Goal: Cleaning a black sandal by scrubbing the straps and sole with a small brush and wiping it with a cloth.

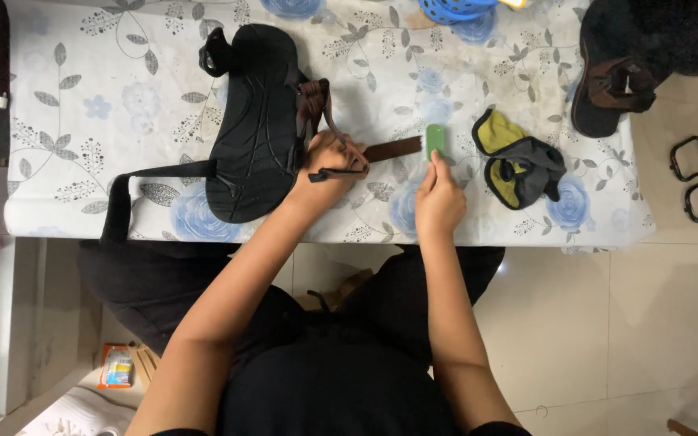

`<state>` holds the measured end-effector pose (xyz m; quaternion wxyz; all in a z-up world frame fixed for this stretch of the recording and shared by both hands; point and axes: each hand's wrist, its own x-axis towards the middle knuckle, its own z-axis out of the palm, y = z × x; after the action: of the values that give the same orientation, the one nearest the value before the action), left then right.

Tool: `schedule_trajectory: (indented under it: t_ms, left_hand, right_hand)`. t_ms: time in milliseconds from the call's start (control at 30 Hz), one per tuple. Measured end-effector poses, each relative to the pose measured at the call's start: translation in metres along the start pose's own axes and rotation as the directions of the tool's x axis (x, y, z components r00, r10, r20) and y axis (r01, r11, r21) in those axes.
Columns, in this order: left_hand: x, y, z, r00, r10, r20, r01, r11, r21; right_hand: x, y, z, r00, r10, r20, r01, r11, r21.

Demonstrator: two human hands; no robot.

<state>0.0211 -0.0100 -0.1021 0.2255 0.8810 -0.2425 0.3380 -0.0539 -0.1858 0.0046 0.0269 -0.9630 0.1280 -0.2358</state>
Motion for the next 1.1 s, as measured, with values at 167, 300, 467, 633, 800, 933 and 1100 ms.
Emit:
schedule_trajectory:
  t_ms: [167,300,467,633,800,933,1100]
  left_hand:
    - [0.018,0.019,-0.042,0.996,-0.049,-0.071,0.055,0.996,0.075]
    - [0.046,0.005,-0.081,0.999,0.020,-0.032,-0.033,0.872,-0.489]
    - [0.041,0.006,-0.079,0.994,0.105,0.019,-0.102,0.989,-0.111]
    - [0.071,0.029,-0.129,0.996,0.000,0.084,0.018,0.977,-0.210]
    - [0.055,0.051,-0.110,0.952,-0.303,-0.037,0.305,0.950,0.063]
    - [0.037,0.023,-0.085,0.992,-0.117,-0.038,0.115,0.992,-0.046]
    - [0.092,0.034,-0.156,0.961,-0.218,0.172,0.242,0.961,-0.135]
  right_hand:
    - [-0.033,-0.061,-0.051,0.972,-0.098,0.216,0.043,0.969,0.244]
    - [-0.019,-0.014,-0.015,0.982,-0.061,0.179,0.034,0.988,0.149]
    - [-0.024,-0.036,-0.025,0.991,-0.056,0.125,0.034,0.985,0.167]
    - [-0.033,-0.036,-0.036,0.964,-0.145,0.223,0.071,0.948,0.310]
    - [-0.011,-0.013,0.000,0.998,-0.036,0.057,0.033,0.998,0.057]
    - [-0.044,-0.051,-0.041,0.982,-0.098,0.164,0.065,0.978,0.196]
    - [-0.042,-0.050,-0.050,0.980,-0.130,0.151,0.094,0.970,0.223]
